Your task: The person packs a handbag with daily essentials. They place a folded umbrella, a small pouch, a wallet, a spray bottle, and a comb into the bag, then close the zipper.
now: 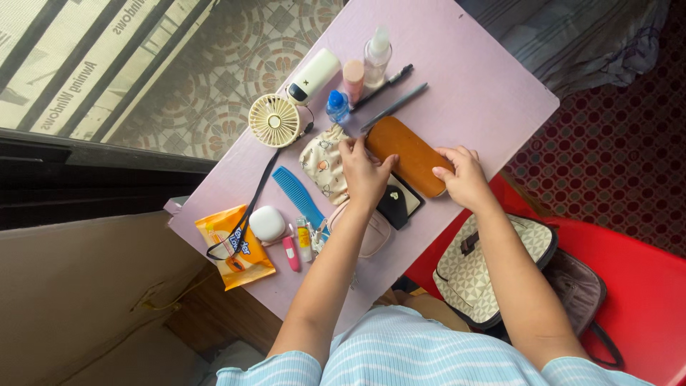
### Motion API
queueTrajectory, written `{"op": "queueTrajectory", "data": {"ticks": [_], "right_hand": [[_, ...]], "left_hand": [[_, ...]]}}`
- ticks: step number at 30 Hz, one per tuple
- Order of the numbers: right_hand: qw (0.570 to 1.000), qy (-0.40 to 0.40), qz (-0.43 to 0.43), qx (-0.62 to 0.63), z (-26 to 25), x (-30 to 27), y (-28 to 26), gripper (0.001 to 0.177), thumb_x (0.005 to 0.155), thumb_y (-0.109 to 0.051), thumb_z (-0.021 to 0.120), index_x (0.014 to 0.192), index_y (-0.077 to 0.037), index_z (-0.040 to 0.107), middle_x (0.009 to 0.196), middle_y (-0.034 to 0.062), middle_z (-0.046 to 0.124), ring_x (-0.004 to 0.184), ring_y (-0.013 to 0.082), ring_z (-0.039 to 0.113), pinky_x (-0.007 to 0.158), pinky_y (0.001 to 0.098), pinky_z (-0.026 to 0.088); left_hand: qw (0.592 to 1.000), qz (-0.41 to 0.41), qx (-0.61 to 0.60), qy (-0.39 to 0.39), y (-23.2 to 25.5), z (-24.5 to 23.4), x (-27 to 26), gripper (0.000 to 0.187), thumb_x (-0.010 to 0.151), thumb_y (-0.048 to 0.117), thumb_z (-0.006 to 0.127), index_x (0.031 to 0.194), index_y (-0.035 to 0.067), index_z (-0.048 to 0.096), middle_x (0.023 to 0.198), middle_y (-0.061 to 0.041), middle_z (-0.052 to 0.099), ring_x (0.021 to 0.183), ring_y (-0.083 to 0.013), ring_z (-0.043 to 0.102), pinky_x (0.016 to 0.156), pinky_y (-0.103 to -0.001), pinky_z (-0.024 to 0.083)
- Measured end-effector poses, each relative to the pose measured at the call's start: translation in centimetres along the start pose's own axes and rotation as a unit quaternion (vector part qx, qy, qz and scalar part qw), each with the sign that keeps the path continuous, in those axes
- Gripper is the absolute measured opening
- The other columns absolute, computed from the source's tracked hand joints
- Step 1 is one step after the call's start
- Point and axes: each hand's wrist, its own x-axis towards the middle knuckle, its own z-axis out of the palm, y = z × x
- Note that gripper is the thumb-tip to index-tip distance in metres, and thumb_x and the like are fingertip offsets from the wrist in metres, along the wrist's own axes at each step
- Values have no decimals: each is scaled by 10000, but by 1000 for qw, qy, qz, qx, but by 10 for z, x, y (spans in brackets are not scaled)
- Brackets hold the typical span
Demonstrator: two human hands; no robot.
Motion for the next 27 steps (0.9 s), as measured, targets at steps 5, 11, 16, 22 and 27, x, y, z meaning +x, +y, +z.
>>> {"op": "queueTrajectory", "data": {"ticks": [5, 11, 16, 22, 27], "right_hand": [[993, 67, -97, -25, -10, 24, -24, 455, 810, -65, 813, 1253, -54, 712, 1170, 144, 660, 1124, 315, 609, 989, 401, 502], [973, 127, -187, 46, -11, 104, -88, 604, 813, -99, 874, 1351, -12, 615, 1236, 159, 655, 1079, 280, 665, 947, 373, 557], [973, 126, -174, 84, 2, 153, -125, 746, 731, -111, 910, 1386, 3, 571, 1271, 186, 669, 1093, 279, 681, 862, 388, 571], [973, 110, -152, 137, 17, 165, -133, 580, 789, -55, 876, 1316, -23, 637, 1180, 136, 740, 1074, 230, 755, 872, 348, 623], [962, 143, -170, 158, 12, 148, -141, 489, 812, -7, 848, 1250, -6, 628, 1180, 132, 726, 1066, 234, 751, 884, 337, 622]], "left_hand": [[968, 218, 44, 115, 13, -10, -2, 678, 700, 141, 885, 1277, -53, 588, 1185, -193, 524, 963, -370, 641, 811, -420, 554], [957, 252, 75, 126, 37, -41, 26, 448, 840, 193, 838, 1238, 115, 648, 1157, -149, 595, 880, -303, 673, 749, -395, 554], [948, 273, 86, 142, 54, -56, 56, 480, 828, 191, 827, 1264, 127, 637, 1166, -132, 597, 908, -304, 667, 775, -400, 553], [945, 279, 98, 142, 53, -54, 68, 487, 832, 176, 810, 1283, 130, 633, 1186, -133, 595, 942, -303, 676, 778, -390, 559], [941, 287, 98, 150, 51, -53, 68, 488, 825, 158, 812, 1279, 128, 633, 1199, -131, 587, 950, -300, 676, 782, -388, 564]]}}
